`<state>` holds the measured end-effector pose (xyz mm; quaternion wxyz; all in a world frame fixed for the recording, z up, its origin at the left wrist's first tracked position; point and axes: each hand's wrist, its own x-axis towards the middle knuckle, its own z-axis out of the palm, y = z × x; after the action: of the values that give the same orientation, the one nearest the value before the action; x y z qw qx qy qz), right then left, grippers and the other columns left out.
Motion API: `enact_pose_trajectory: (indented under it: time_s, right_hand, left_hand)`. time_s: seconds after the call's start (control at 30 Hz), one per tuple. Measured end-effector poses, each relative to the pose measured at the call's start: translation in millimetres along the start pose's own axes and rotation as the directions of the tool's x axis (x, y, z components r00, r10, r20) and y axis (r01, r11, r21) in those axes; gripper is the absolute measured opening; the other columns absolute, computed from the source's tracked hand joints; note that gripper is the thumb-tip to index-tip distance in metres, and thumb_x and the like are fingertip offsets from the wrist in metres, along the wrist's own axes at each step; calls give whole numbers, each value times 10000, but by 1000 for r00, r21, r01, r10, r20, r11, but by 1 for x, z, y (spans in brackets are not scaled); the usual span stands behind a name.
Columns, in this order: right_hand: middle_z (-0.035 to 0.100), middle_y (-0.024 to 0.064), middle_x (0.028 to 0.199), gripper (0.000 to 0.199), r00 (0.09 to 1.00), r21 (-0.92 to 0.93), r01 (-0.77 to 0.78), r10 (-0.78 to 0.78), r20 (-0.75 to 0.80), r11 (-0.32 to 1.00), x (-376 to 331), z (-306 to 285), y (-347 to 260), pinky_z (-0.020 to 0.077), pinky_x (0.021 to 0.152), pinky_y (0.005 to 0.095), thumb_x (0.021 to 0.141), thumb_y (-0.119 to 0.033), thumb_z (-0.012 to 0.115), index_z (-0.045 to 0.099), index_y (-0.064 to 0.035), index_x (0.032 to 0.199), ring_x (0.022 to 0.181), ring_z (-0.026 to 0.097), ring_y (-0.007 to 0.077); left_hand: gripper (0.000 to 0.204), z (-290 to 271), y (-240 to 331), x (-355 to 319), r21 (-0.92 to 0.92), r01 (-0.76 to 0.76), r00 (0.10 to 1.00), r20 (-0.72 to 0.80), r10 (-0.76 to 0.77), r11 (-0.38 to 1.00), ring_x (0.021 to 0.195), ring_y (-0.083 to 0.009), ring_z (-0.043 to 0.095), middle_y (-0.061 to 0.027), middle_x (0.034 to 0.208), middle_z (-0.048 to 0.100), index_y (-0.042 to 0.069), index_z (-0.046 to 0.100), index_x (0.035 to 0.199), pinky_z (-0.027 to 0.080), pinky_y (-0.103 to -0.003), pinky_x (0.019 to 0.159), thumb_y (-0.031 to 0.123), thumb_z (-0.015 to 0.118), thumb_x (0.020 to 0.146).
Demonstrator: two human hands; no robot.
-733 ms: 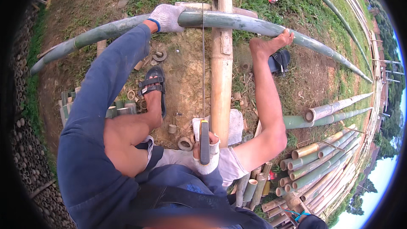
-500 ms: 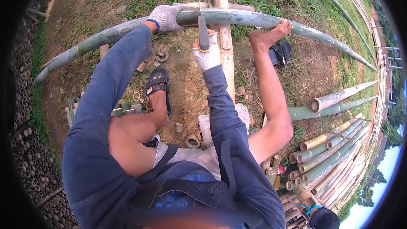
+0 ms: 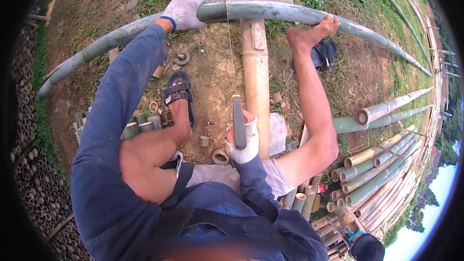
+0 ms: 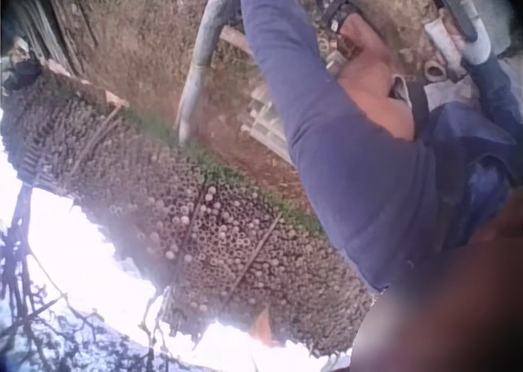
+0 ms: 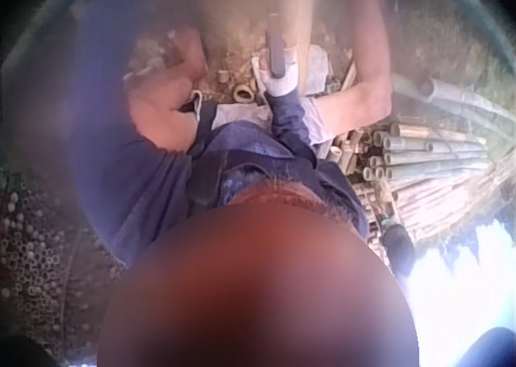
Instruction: The person repeatedly cuts bamboo poles into shorter sections using a hand saw. They position each pole on a wooden support, saw through it, then move the cut pieces aside before repeating the process with another pole.
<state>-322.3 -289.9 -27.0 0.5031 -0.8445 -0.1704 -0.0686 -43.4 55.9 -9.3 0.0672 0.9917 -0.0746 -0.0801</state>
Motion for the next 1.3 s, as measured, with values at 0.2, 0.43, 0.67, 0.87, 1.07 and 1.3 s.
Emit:
enact_pose_trajectory:
  time_s: [0.2, 0.43, 0.67, 0.87, 1.07, 1.3]
  right_hand:
    - [626, 57, 994, 514, 992, 212, 124, -119, -37, 969, 192, 95, 68, 567, 845, 341, 941, -7, 715, 520, -55, 1414, 862, 631, 156]
    - [643, 125, 1133, 498, 995, 62, -90, 87, 44, 994, -15, 7, 10, 572, 861, 356, 948, -65, 679, 563, -14, 1430, 937, 660, 204]
    - [625, 97, 1082, 482, 965, 286, -261, 253, 64, 922, 25, 16, 9, 549, 858, 332, 949, -31, 682, 560, -15, 1415, 935, 637, 184]
    - [723, 135, 1014, 500, 996, 135, 51, -41, -80, 989, 221, 111, 78, 604, 861, 397, 923, -60, 750, 542, -102, 1376, 879, 733, 275]
    - [640, 76, 1048, 543, 991, 116, -114, 105, 85, 987, 21, 11, 15, 572, 837, 310, 936, -34, 697, 534, -57, 1454, 877, 658, 155]
    - [630, 120, 1093, 444, 999, 110, 40, -39, -16, 993, -4, 9, 27, 554, 863, 352, 930, -51, 671, 571, -8, 1361, 933, 664, 213]
  left_hand:
    - [696, -12, 6, -8, 1, -22, 1000, -12, 22, 1000, 1099, -392, 783, -204, 1220, 806, 151, 755, 1327, 627, -497, 975, 533, 857, 755]
    - [772, 1, 1, -2, -6, -61, 998, -15, 61, 998, 1074, -404, 785, -224, 1172, 807, 108, 718, 1365, 624, -506, 961, 582, 841, 768]
    - [827, 7, -6, 5, 3, -36, 999, 1, 36, 999, 1045, -409, 786, -232, 1129, 809, 103, 693, 1397, 621, -511, 941, 619, 837, 767]
    - [831, -5, 3, 2, 18, -22, 1000, 8, 22, 1000, 1085, -409, 780, -224, 1186, 804, 129, 676, 1436, 617, -505, 957, 600, 834, 771]
    - [842, 2, 1, 1, 16, -39, 999, 17, 39, 999, 1114, -404, 775, -228, 1200, 801, 132, 660, 1458, 612, -498, 981, 596, 831, 777]
    - [750, 6, -5, 4, 13, -30, 999, 13, 30, 999, 1034, -425, 785, -232, 1122, 807, 115, 714, 1347, 631, -517, 932, 568, 840, 762]
